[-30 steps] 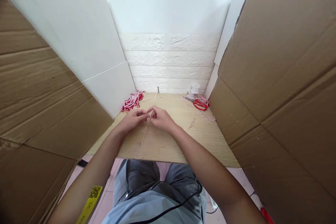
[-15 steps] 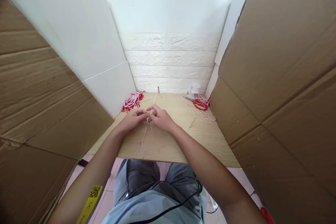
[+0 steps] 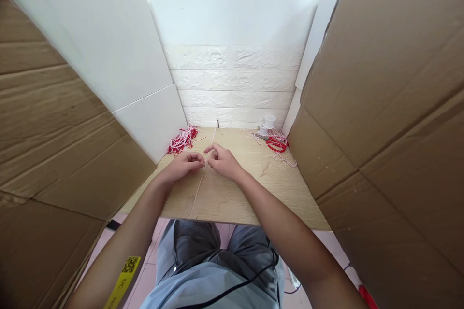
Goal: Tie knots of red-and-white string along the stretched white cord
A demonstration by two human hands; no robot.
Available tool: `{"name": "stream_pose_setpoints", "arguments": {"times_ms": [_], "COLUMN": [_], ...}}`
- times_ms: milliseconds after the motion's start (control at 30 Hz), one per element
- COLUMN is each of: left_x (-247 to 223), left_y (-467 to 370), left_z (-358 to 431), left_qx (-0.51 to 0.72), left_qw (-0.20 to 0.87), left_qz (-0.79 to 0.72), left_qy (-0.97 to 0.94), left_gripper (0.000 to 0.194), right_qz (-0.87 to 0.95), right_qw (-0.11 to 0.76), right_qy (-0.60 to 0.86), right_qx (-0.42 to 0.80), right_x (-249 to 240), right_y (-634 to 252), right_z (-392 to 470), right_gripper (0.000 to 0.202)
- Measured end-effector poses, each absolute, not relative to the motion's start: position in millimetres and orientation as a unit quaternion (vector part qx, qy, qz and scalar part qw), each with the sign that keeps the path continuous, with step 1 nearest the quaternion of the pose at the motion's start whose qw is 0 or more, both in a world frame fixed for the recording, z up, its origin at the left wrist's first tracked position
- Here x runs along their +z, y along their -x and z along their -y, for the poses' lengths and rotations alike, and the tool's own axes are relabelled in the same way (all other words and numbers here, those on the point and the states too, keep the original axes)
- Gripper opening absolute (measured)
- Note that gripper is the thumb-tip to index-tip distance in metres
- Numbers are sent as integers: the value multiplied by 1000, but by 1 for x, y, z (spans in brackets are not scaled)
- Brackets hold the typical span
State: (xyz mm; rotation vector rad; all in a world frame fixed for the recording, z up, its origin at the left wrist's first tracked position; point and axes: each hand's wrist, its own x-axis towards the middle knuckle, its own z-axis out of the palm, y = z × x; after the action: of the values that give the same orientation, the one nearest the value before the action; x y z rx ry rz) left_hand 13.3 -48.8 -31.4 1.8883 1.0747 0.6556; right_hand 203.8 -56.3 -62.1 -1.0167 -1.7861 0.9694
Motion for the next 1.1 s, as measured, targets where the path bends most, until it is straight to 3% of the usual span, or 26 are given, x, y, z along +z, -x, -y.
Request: {"name": "stream_pose_setpoints", "arguments": {"times_ms": [233,567,800,1100], "left_x": [-31,-36,-39,-36], "left_y": [-13,-10,-8,-12], "left_z": [51,47,47,50], "left_qx": [258,235,218,220], "left_qw": [412,372,364,329], "left_qz": [-437,-443,-443,-466], "left_qy": [-756,-781,-790,-792], "left_gripper": [38,17,12,22], "right_qz": [735,737,742,775], "right_qw": [399,328,301,231], "right_qy": [453,576,585,566], "right_qx": [310,133,127,159], "right_x": [-62,-69,-70,-68], "right_y": [-207,-224,-229,-233], "right_z": [54,41,39,44], "right_gripper": [23,17,13,7]}}
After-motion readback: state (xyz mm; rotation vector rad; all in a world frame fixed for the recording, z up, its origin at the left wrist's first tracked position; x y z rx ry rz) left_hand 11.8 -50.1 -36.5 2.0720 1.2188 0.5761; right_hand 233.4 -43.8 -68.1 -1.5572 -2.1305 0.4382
